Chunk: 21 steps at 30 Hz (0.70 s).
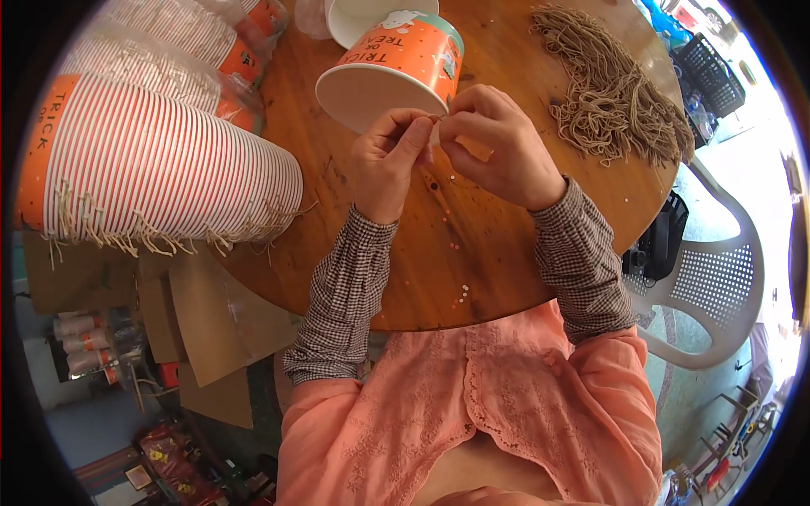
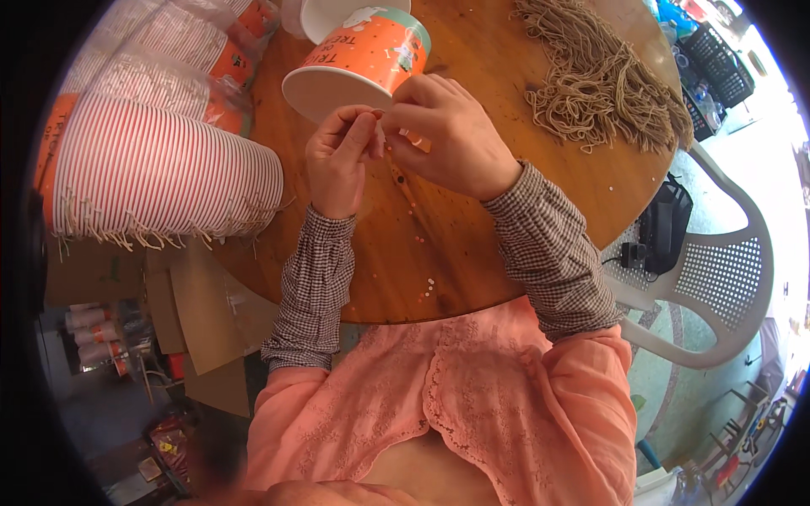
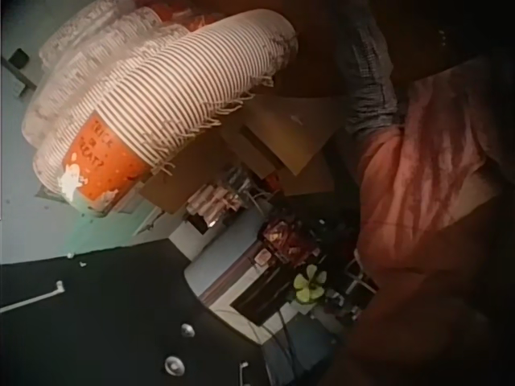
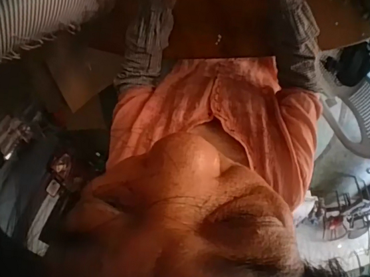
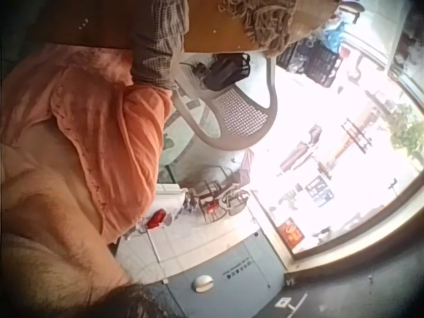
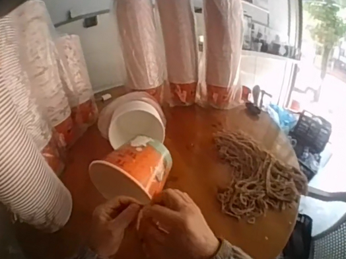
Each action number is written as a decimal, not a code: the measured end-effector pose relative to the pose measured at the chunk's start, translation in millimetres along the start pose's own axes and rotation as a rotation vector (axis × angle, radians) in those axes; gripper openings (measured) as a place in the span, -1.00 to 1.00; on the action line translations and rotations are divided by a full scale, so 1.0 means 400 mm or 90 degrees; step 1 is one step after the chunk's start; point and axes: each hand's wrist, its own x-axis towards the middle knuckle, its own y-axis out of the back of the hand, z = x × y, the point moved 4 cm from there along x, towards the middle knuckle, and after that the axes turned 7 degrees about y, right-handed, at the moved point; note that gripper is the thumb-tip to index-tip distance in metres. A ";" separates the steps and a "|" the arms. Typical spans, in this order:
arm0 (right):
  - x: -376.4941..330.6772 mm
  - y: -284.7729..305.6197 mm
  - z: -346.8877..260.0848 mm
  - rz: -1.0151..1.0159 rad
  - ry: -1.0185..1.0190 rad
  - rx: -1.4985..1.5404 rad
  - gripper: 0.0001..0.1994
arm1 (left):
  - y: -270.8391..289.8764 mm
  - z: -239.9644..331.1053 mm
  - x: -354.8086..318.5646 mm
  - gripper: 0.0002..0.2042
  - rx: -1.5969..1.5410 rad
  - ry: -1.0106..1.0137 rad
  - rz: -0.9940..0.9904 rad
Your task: Threading and tying string handles onto paper buckets.
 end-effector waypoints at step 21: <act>-0.018 0.014 0.058 0.031 -0.227 0.158 -0.89 | -0.041 -0.013 -0.006 -0.84 0.168 -0.024 0.003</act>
